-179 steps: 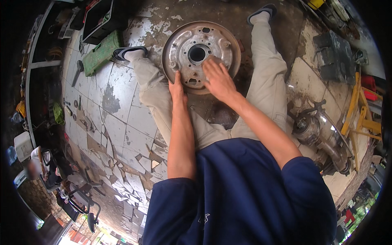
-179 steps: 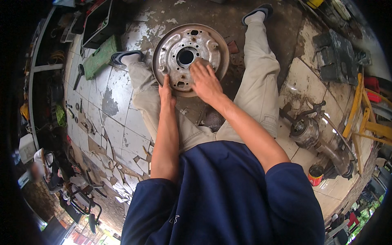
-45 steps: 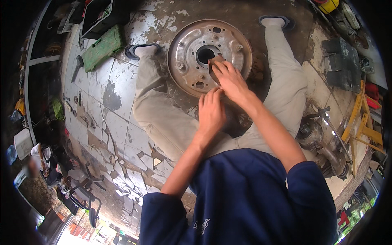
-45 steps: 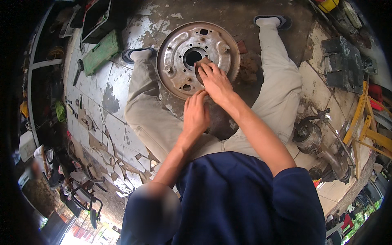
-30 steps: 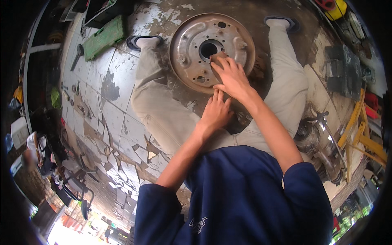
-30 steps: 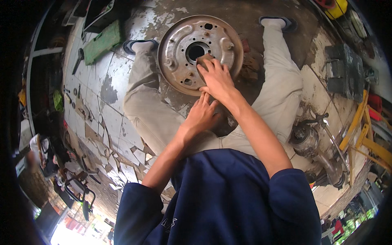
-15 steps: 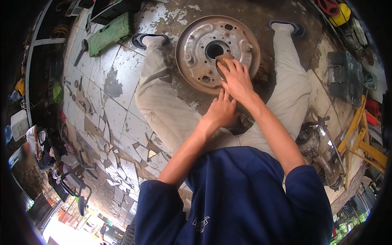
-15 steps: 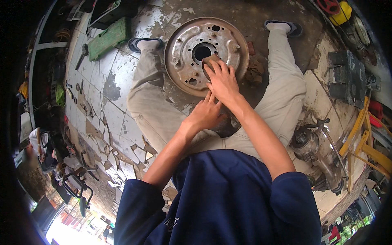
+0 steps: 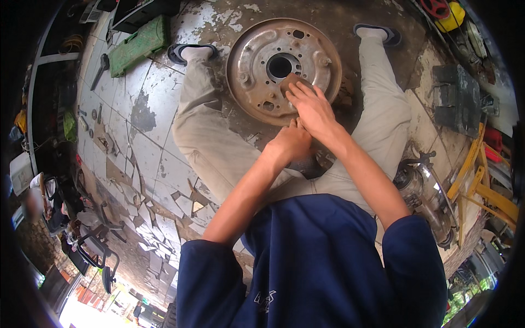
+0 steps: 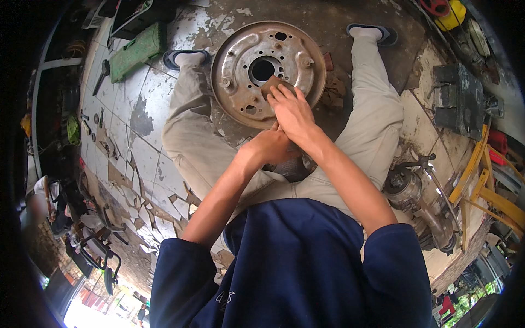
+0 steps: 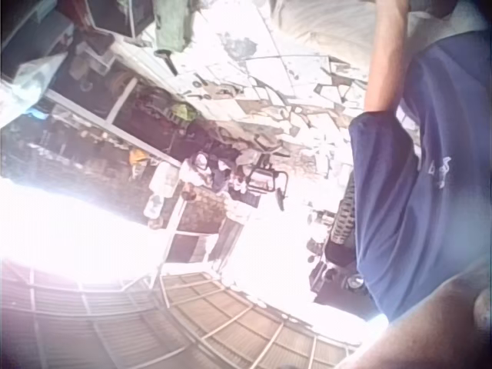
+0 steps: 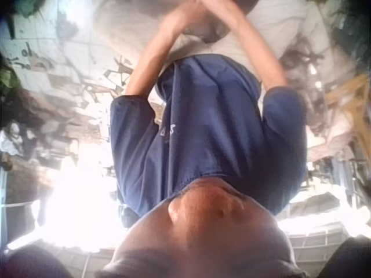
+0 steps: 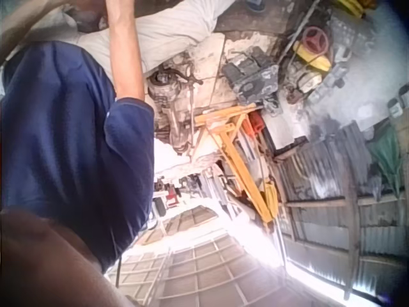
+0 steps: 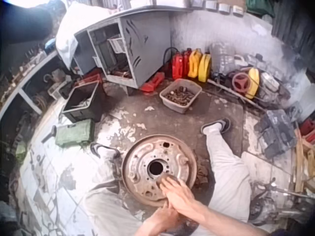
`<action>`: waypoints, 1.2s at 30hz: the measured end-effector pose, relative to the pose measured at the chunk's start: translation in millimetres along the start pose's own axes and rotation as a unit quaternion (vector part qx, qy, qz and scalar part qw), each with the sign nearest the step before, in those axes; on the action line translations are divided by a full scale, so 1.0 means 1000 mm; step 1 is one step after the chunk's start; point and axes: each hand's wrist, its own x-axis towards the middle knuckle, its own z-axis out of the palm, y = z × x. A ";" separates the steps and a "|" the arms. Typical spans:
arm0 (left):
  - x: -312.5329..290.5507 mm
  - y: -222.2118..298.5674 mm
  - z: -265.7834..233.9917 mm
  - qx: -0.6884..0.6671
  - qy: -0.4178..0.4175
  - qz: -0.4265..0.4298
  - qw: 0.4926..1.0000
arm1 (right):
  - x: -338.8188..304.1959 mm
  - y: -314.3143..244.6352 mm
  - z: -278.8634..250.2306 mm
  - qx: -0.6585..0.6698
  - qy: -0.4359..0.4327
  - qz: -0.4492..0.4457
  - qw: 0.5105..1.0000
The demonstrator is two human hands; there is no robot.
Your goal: The person sits on the floor and scrubs the surface of a brake drum with a small abrasive tool. The person rotates the drum to access different areas and continues scrubbing the inner and outer surfaces.
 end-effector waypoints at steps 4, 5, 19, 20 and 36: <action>0.002 0.003 -0.001 -0.032 0.027 -0.008 0.999 | 0.003 0.002 -0.007 0.020 -0.049 -0.021 0.998; 0.007 -0.001 -0.005 -0.059 -0.012 -0.005 0.998 | 0.000 0.002 -0.007 0.009 -0.068 -0.018 0.997; 0.011 0.015 0.001 0.025 0.001 -0.048 0.999 | 0.002 0.008 -0.009 0.060 -0.084 -0.027 0.994; 0.009 0.012 -0.004 -0.019 -0.032 -0.056 0.998 | 0.003 0.008 -0.007 0.065 -0.091 -0.037 0.993; 0.003 0.021 -0.014 -0.003 -0.025 -0.081 0.996 | -0.007 0.013 -0.006 0.048 -0.001 -0.006 0.999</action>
